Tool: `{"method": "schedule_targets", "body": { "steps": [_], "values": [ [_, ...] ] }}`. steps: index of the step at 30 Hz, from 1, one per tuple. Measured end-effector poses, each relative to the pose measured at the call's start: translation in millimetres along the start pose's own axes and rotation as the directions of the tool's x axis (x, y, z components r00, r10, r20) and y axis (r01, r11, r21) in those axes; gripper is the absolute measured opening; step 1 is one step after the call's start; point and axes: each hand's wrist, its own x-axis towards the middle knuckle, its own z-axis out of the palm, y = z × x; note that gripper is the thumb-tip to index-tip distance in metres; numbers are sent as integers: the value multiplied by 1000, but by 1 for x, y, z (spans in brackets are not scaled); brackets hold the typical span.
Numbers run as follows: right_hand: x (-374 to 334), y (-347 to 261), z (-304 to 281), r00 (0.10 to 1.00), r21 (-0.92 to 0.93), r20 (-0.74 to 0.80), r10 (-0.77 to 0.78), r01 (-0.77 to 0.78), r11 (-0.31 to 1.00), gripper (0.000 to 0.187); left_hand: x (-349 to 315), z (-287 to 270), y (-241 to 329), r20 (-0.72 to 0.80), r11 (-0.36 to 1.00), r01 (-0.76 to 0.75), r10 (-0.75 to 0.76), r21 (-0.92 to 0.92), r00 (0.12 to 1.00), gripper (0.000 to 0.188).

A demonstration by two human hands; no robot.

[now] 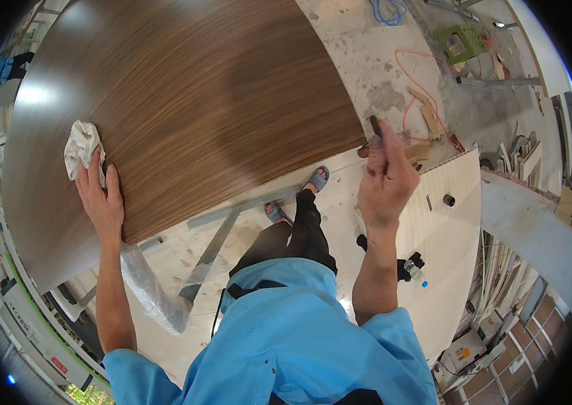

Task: The person tapes a cardboard box, then wipes a large wooden tabletop with a cloth and scrapes the surface with a small tool. The person repeatedly wipes and scrapes different areas of the tabletop.

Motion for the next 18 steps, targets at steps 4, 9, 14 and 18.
{"method": "schedule_targets", "body": {
  "steps": [4,9,14,18],
  "values": [
    [-5,3,12,995,-207,68,-76,88,974,33,0,-1,1,-15,1000,-7,7,-1,1000,44],
    [-7,8,26,968,-285,-83,-238,206,936,54,2,-1,2,-9,1000,-14,13,-11,1000,44],
    [-25,-2,40,963,-260,-5,-270,260,930,65,1,1,-1,-21,1000,-13,13,-3,1000,43],
    [-67,-24,75,947,-110,70,-313,320,941,65,1,2,-1,-29,1000,-8,8,5,1000,43]
  ]
}}
